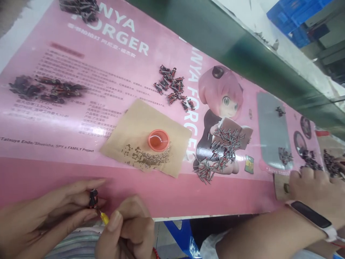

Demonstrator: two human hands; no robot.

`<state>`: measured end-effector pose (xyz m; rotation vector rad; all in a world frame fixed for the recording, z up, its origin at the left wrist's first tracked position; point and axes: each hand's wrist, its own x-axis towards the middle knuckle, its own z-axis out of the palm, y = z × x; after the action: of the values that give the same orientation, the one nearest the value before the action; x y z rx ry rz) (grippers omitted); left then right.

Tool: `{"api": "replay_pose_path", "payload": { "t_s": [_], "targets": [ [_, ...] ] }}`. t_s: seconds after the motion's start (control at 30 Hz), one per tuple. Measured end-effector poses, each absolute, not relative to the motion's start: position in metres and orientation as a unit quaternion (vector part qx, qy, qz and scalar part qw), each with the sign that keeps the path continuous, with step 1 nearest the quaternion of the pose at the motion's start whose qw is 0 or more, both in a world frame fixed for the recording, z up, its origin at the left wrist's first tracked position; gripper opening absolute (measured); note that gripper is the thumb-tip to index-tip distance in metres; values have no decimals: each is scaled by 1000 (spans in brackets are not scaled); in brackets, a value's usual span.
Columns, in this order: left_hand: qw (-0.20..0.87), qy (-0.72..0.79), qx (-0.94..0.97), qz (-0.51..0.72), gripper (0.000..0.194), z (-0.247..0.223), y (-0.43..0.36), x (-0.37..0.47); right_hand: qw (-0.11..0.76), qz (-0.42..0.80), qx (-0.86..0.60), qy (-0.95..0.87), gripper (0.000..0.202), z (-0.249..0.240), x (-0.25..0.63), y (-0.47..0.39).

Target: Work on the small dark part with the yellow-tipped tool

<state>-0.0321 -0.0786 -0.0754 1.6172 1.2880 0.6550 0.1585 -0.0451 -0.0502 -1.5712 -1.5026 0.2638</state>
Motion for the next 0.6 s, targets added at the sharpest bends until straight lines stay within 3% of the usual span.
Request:
{"api": "replay_pose_path", "payload": {
  "t_s": [0.27, 0.43, 0.6],
  "targets": [
    [427, 620, 615, 235, 45, -83, -99, -29, 509, 179, -618, -571, 37, -66, 132, -80],
    [440, 629, 596, 234, 46, -83, -99, -30, 588, 117, -618, -509, 38, -76, 111, -96],
    [454, 639, 574, 236, 48, -82, -99, -32, 593, 116, -621, -500, 38, -77, 105, -97]
  ]
}}
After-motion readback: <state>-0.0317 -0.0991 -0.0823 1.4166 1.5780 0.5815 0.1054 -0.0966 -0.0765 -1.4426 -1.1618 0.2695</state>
